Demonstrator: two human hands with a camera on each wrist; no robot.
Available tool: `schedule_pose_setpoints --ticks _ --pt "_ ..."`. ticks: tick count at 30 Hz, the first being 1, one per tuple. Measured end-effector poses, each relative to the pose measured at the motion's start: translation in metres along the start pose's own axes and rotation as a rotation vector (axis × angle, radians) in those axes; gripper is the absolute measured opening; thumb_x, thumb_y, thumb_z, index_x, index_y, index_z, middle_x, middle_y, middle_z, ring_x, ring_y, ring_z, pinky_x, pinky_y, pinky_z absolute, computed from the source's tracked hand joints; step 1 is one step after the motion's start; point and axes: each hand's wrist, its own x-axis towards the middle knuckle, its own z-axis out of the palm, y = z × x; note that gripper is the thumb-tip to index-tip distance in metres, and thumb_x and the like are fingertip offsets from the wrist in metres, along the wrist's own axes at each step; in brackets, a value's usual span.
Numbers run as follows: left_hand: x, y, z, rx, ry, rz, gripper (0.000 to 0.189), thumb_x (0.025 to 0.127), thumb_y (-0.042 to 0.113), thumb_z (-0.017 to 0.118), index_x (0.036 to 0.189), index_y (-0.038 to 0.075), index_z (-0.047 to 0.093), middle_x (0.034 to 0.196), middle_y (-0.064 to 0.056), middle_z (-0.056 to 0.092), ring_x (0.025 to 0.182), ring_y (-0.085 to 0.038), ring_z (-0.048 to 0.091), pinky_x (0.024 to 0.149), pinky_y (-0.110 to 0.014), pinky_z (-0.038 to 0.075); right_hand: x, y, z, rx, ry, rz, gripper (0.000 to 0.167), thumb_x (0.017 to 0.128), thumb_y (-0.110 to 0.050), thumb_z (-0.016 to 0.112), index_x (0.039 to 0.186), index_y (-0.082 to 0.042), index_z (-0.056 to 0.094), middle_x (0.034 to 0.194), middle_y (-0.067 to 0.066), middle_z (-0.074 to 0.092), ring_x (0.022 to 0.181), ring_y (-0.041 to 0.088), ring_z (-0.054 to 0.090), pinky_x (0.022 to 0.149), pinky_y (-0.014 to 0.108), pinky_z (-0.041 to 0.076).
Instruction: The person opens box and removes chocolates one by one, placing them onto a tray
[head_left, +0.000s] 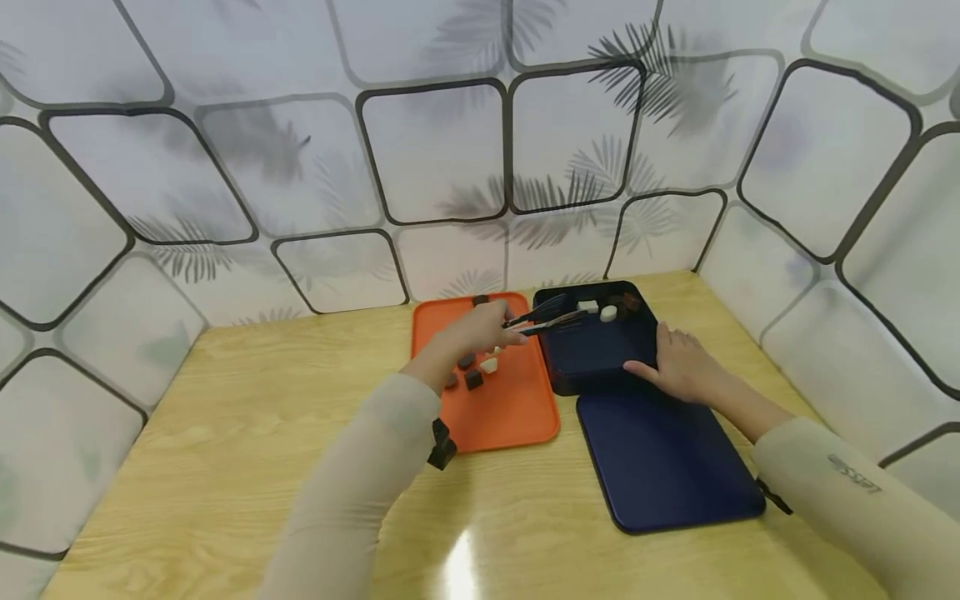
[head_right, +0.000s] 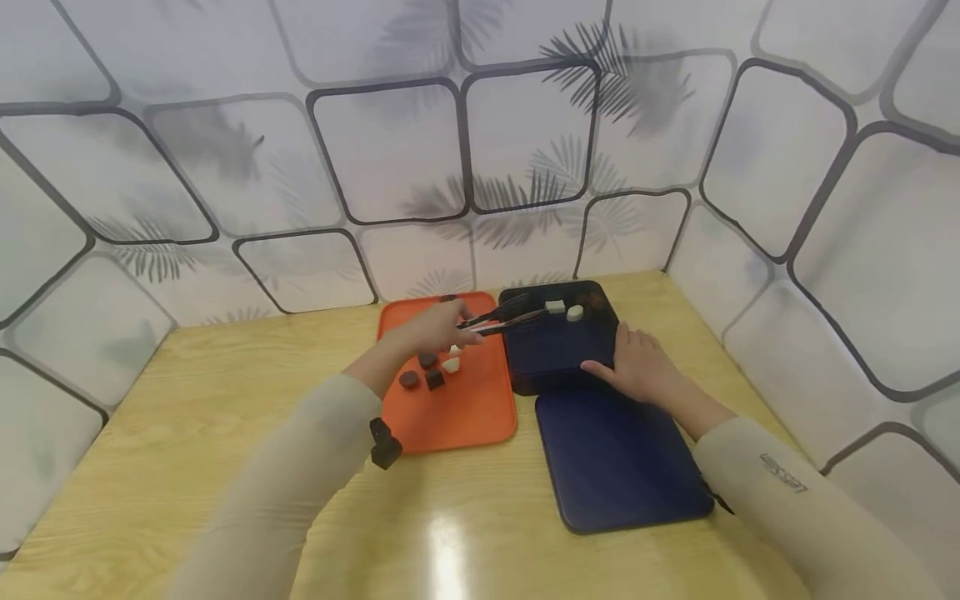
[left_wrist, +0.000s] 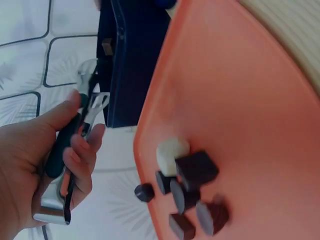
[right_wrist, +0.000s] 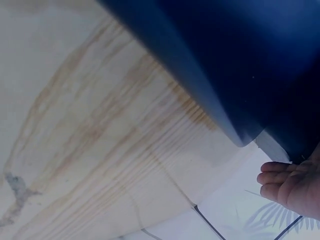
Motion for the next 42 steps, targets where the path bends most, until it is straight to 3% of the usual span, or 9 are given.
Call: schedule_pose_setpoints --ticks 6,11,14,20,23,31,36,42 --pt "0.009 0.005 0.003 0.009 -0.014 -0.004 0.046 0.094 0.026 0.058 0.131 0.004 0.041 0.107 -0.009 0.057 0.076 -0.022 0.058 0.061 -0.028 0.046 0.005 -0.002 -0.003 0.000 -0.004 0.000 0.097 0.093 -0.058 0.046 0.132 0.027 0.020 0.120 0.049 0.041 0.113 0.057 0.044 0.101 0.060 0.028" --pt "0.016 0.007 0.011 0.053 0.002 -0.002 0.048 0.093 0.021 0.057 0.134 0.005 0.037 0.091 -0.005 0.055 0.060 -0.014 0.047 0.055 -0.027 0.040 0.002 -0.002 -0.003 0.010 -0.009 0.002 0.098 0.093 -0.058 0.046 0.132 0.028 0.020 0.120 0.049 0.041 0.113 0.057 0.044 0.101 0.060 0.028" --pt "0.021 0.008 0.017 0.117 0.039 0.012 0.045 0.094 0.023 0.058 0.132 0.008 0.039 0.084 -0.006 0.058 0.062 -0.016 0.049 0.057 -0.029 0.039 0.000 -0.001 -0.002 0.009 -0.007 0.001 0.098 0.092 -0.058 0.047 0.132 0.028 0.020 0.118 0.049 0.042 0.112 0.057 0.044 0.101 0.060 0.028" --pt "0.035 0.010 0.025 0.223 0.174 -0.003 0.037 0.094 0.029 0.060 0.125 0.014 0.047 0.106 -0.003 0.062 0.076 -0.018 0.059 0.066 -0.031 0.046 0.002 0.000 -0.001 0.006 -0.002 0.005 0.097 0.093 -0.058 0.046 0.132 0.027 0.021 0.119 0.049 0.041 0.113 0.057 0.043 0.101 0.060 0.028" --pt "0.041 0.014 0.025 0.265 0.202 -0.024 0.038 0.094 0.031 0.060 0.126 0.015 0.049 0.115 -0.001 0.062 0.085 -0.017 0.062 0.072 -0.032 0.049 0.003 0.000 -0.001 0.005 -0.015 0.006 0.099 0.093 -0.059 0.045 0.133 0.027 0.019 0.120 0.049 0.041 0.114 0.057 0.043 0.102 0.060 0.028" --pt "0.052 0.032 0.022 0.402 0.191 0.008 0.031 0.093 0.030 0.061 0.120 0.016 0.054 0.108 0.001 0.062 0.086 -0.015 0.061 0.070 -0.031 0.049 0.002 -0.001 -0.005 0.012 -0.043 0.029 0.100 0.093 -0.060 0.045 0.133 0.027 0.017 0.124 0.050 0.038 0.117 0.058 0.040 0.104 0.060 0.025" --pt "0.059 0.039 0.026 0.508 0.179 -0.005 0.041 0.094 0.033 0.058 0.131 0.020 0.048 0.116 0.003 0.062 0.090 -0.013 0.062 0.070 -0.031 0.050 0.002 -0.002 -0.004 0.026 -0.053 0.035 0.100 0.092 -0.061 0.044 0.133 0.027 0.018 0.122 0.050 0.039 0.116 0.059 0.040 0.103 0.060 0.026" --pt "0.064 0.042 0.033 0.546 0.157 -0.020 0.046 0.096 0.035 0.054 0.138 0.021 0.042 0.099 0.004 0.065 0.068 -0.010 0.060 0.057 -0.027 0.045 0.003 -0.002 -0.002 0.026 -0.061 0.033 0.101 0.092 -0.061 0.043 0.134 0.027 0.016 0.123 0.050 0.037 0.116 0.059 0.040 0.103 0.061 0.025"
